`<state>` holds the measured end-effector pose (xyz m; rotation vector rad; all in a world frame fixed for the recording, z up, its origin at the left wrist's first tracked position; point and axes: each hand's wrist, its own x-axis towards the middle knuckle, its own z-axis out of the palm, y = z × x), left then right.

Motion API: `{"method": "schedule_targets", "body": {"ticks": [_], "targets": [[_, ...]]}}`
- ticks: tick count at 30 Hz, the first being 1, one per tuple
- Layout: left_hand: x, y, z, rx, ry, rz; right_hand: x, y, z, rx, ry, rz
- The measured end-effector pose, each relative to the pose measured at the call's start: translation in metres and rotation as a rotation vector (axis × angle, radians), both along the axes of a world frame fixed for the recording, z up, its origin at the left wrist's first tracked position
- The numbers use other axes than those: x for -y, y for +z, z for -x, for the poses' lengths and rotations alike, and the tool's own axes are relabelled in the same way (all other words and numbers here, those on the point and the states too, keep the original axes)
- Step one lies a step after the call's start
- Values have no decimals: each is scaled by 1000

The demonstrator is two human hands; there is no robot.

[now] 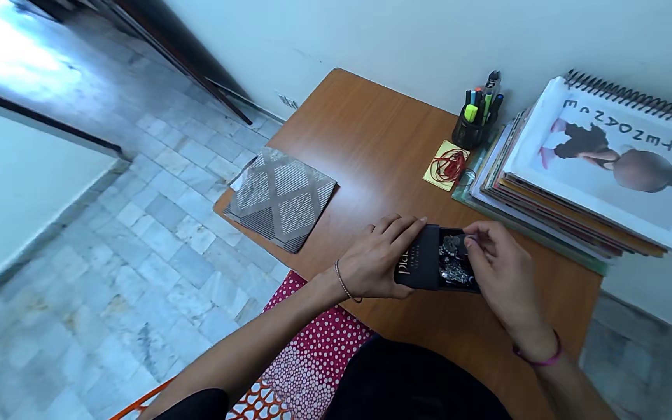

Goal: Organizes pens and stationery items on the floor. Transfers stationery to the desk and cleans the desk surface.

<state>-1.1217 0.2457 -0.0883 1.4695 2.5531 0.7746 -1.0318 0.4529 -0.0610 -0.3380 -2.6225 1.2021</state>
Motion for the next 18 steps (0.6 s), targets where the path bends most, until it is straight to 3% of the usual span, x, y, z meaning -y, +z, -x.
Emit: {"method": "schedule_targets", "body": {"ticks": [2, 4, 11, 14, 18], "targets": [[0, -1, 0, 6, -3, 12, -2, -6, 0, -106, 36, -212], [0, -2, 0, 9, 0, 19, -5, -12, 1, -145, 33, -295], [-3, -2, 7, -12, 7, 23, -9, -32, 2, -154, 30, -276], [-3, -4, 10, -17, 9, 62, -20, -30, 3, -125, -12, -95], [-2, -12, 13, -19, -4, 79, -35, -37, 12, 113, -71, 238]]}}
